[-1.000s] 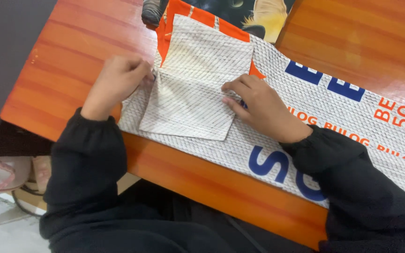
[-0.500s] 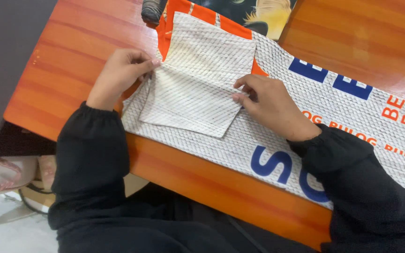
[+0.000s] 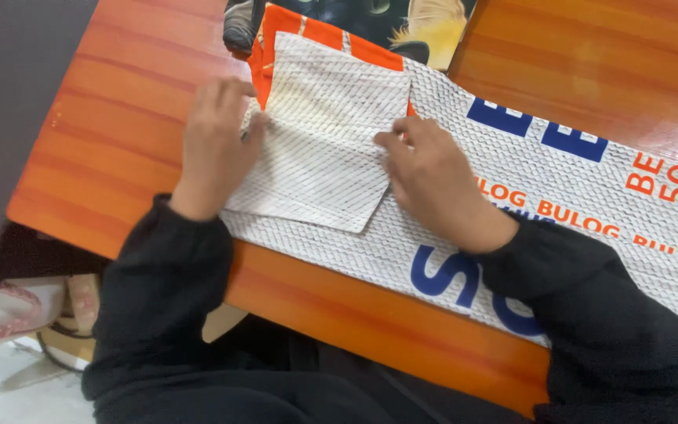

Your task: Folding a white t-shirt with orange and blue prints on a table.

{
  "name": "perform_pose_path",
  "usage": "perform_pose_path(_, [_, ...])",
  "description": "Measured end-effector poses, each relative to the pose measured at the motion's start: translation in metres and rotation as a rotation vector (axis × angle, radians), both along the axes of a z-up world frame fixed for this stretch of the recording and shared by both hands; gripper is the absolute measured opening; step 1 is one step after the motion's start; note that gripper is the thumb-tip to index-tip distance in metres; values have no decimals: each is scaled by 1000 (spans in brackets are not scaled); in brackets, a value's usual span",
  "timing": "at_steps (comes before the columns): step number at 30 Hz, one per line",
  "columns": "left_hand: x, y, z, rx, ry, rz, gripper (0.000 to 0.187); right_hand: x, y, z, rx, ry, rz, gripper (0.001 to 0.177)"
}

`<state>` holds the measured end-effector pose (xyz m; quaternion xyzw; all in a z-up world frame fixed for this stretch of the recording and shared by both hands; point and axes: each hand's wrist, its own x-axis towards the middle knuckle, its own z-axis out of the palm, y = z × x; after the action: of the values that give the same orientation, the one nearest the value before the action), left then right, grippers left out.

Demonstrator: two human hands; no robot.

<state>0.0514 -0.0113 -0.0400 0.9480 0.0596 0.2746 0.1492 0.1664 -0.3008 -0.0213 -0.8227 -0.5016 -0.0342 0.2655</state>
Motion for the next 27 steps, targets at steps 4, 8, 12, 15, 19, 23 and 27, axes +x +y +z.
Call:
perform_pose_path(4, [-6, -45, 1, 142, 81, -209, 51, -22, 9, -21, 81, -198, 90, 51])
perform_pose_path(8, [-10, -48, -16, 199, 255, -300, 64, -34, 10, -53, -51, -277, 151, 79])
perform_pose_path(12, [-11, -49, -18, 222, 221, -294, 65, -34, 11, -54, -88, -254, 152, 80])
perform_pose_path(15, [-12, -50, -19, 215, 229, -289, 65, -33, 11, -56, -67, -247, 150, 80])
perform_pose_path(19, [-15, -49, -18, 209, 245, -271, 64, -33, 13, -58, -78, -238, 166, 80])
perform_pose_path(23, [-14, -47, -19, 189, 253, -270, 64, -31, 14, -64, -78, -219, 176, 81])
perform_pose_path(27, [-17, -46, -21, 189, 236, -269, 63, -35, 14, -62, -75, -210, 170, 80])
